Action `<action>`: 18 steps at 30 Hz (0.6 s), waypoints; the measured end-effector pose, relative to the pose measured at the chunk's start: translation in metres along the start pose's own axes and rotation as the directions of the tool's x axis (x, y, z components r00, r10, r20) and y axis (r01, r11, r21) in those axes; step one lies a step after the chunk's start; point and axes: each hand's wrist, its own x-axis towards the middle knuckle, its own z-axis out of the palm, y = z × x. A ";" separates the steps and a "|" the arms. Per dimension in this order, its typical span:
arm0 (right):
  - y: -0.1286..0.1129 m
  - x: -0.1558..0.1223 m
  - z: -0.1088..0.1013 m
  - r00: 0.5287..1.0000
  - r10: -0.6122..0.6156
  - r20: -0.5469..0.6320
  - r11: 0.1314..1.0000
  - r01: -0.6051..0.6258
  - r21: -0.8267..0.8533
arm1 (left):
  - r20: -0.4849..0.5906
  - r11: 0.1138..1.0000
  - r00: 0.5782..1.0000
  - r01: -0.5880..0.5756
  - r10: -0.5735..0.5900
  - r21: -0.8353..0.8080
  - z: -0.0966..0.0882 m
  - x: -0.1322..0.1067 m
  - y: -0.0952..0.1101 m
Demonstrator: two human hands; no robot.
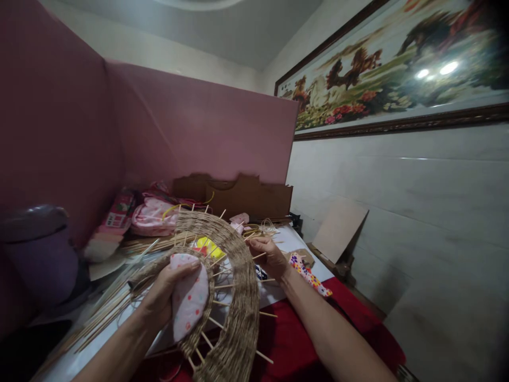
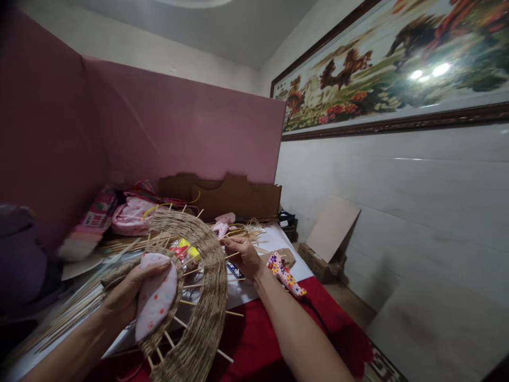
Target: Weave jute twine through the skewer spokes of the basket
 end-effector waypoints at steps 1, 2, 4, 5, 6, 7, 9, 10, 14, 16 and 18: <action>-0.001 0.000 0.000 1.000 0.001 0.001 1.000 -0.001 0.002 | -0.006 1.000 1.000 -0.002 0.002 -0.008 -0.001 0.001 0.001; -0.002 0.000 0.000 1.000 0.001 -0.001 1.000 -0.001 0.006 | -0.009 1.000 1.000 -0.001 0.001 -0.011 -0.003 0.001 0.002; -0.004 -0.001 0.001 1.000 0.004 -0.018 1.000 -0.004 0.013 | -0.024 1.000 1.000 -0.004 0.004 -0.022 -0.006 0.002 0.004; -0.005 -0.002 0.002 1.000 0.008 -0.026 1.000 -0.008 0.013 | -0.036 0.999 0.999 -0.012 0.011 -0.031 -0.007 0.002 0.005; -0.005 -0.003 0.003 0.999 0.010 -0.034 1.000 -0.010 0.009 | -0.047 0.999 0.999 -0.021 0.019 -0.037 -0.008 0.002 0.006; -0.005 -0.003 0.004 0.999 0.010 -0.040 1.000 -0.010 0.001 | -0.060 0.999 0.998 -0.029 0.026 -0.041 -0.008 0.001 0.008; -0.004 -0.005 0.007 0.999 -0.003 -0.050 1.000 0.002 -0.028 | -0.076 0.999 0.997 -0.032 0.029 -0.044 -0.007 -0.001 0.011; -0.003 -0.005 0.009 0.998 -0.013 -0.056 0.999 0.011 -0.044 | -0.080 0.999 0.997 -0.026 0.023 -0.044 -0.006 -0.002 0.012; 0.001 -0.006 0.015 0.997 -0.045 -0.064 0.990 0.035 -0.135 | -0.113 0.998 0.993 -0.029 0.022 -0.059 -0.004 -0.004 0.015; 0.001 -0.006 0.018 0.995 -0.061 -0.078 0.980 0.044 -0.196 | -0.131 0.996 0.991 -0.049 0.039 -0.073 -0.007 -0.002 0.016; 0.000 -0.007 0.020 0.992 -0.072 -0.103 0.967 0.044 -0.251 | -0.145 0.994 0.988 -0.070 0.057 -0.082 -0.011 0.001 0.016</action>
